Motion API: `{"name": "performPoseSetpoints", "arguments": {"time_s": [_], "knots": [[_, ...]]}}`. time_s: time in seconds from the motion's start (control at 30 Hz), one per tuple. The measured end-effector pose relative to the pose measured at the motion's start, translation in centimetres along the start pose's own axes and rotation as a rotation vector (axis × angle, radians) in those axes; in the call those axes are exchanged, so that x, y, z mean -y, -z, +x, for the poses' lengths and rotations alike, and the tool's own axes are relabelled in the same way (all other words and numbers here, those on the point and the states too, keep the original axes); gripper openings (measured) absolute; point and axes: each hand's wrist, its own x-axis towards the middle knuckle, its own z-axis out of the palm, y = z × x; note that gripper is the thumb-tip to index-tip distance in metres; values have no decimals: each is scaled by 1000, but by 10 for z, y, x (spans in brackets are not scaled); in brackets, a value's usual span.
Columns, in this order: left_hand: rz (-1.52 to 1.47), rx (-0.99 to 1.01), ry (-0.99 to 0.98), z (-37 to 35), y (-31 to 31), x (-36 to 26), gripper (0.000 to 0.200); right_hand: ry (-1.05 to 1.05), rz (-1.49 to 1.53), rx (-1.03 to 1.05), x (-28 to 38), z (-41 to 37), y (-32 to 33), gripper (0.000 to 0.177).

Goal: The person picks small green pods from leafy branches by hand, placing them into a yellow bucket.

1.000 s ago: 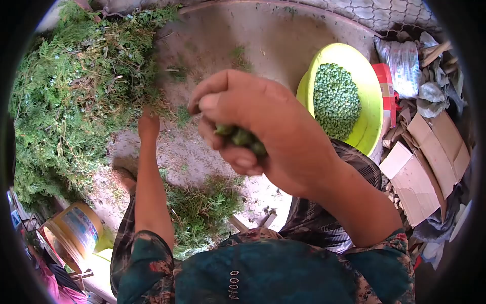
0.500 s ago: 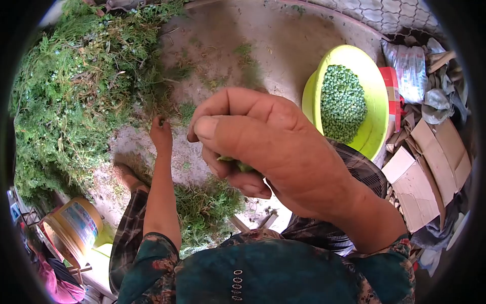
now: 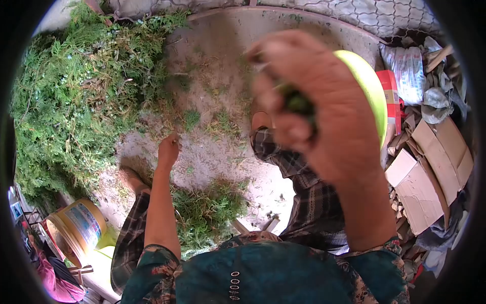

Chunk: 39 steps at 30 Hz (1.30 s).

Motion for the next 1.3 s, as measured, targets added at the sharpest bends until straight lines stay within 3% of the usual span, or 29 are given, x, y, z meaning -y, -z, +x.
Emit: {"name": "performPoseSetpoints", "arguments": {"time_s": [0.03, 0.1, 0.13, 0.17, 0.2, 0.23, 0.27, 0.33, 0.4, 0.47, 0.5, 0.57, 0.8, 0.9, 0.97, 1.0, 1.17, 1.27, 1.3], "knots": [[0, -2, -5, 1, 11, -7, 19, 164, -170, -137, 4, 0, 9, 22], [457, 158, -179, 3, 37, -26, 20, 423, -655, -462, 11, 1, 40, 20], [422, 132, -61, 11, 51, -47, 21, 441, -842, -543, 14, 4, 70, 22], [359, 11, -55, 25, 58, -57, 26, 456, -1029, -626, 15, 7, 105, 26], [294, -108, -49, 40, 61, -63, 31, 332, -1220, -649, 18, 5, 141, 30], [271, -277, -176, 56, 61, -66, 38, 199, -1407, -667, 18, 1, 168, 36], [245, -446, -304, 73, 59, -67, 47, 199, -1408, -672, 16, -1, 182, 36], [173, -510, -237, 124, 44, -58, 54, 276, -1748, -718, 11, -6, 197, 42], [102, -578, -169, 151, 43, -59, 61, 353, -1628, -616, 10, 3, 171, 41], [-33, -321, 172, 159, 42, -65, 69, 395, -1439, -433, 6, 9, 129, 41], [-25, -312, 165, 152, 45, -72, 69, 371, -1371, -362, 3, 10, 110, 41], [125, -571, 54, 120, 61, -92, 63, 436, -1287, -251, -5, 12, 95, 42], [61, -786, -59, 73, 152, -86, 34, 482, -1292, -89, -6, 7, 72, 41], [-72, -799, -152, 54, 196, -102, 25, 590, -1231, -81, -12, 2, 60, 40], [-585, -650, -131, 40, 216, -115, 17, 581, -1270, -20, -9, -1, 46, 42], [-653, -635, -87, 33, 222, -118, 16, 650, -1222, -13, -17, 3, 44, 41], [-840, -557, 3, -5, 244, -140, 19, 605, -1204, 56, -16, 0, 14, 39], [-935, -517, -190, -28, 266, -170, 37, 677, -1253, 74, -22, 4, 2, 39], [-876, -486, -192, -31, 287, -171, 33, 683, -1258, 85, -24, 5, -3, 39]]}}
